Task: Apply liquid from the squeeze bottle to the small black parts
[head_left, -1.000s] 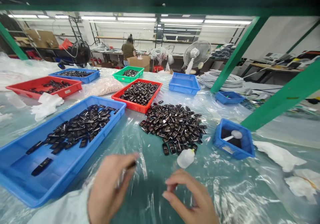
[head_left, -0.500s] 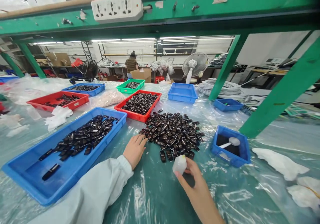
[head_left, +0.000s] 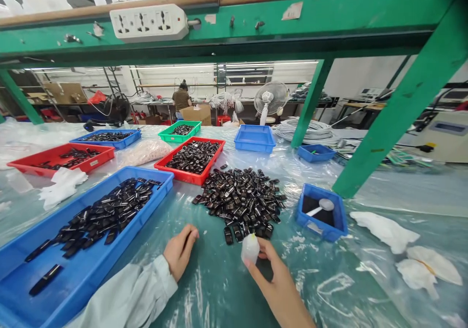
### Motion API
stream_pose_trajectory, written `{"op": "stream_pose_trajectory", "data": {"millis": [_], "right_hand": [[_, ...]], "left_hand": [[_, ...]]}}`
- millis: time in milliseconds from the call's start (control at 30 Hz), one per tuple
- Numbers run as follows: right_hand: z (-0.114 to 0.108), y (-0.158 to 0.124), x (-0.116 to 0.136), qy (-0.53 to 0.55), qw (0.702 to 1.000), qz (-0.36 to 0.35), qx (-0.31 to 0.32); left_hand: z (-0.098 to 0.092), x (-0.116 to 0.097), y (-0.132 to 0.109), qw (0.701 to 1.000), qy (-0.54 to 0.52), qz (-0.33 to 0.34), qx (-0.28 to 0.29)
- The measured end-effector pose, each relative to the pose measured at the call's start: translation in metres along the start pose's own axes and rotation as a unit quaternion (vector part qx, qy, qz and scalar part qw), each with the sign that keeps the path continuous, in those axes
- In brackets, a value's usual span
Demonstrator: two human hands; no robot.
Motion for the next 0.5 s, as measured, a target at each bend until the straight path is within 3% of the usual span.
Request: {"op": "stream_pose_trajectory", "data": {"millis": [200, 500], "right_hand": [[0.001, -0.001, -0.003, 0.029, 0.999, 0.037, -0.004], [0.011, -0.011, 0.005, 0.079, 0.989, 0.095, 0.085]], "left_hand": [[0.01, 0.002, -0.007, 0.996, -0.043, -0.077, 0.027], [0.001, -0.022, -0.03, 0.983, -0.176, -0.046, 0.02]]}}
Point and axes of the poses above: each hand's wrist, its own y-axis towards the middle knuckle, its own z-axis out of the palm, x = y × z, the point moved 8 cm from there along y, towards the middle knuckle, and after that the axes turned 8 degrees about z, right-handed, at the moved point
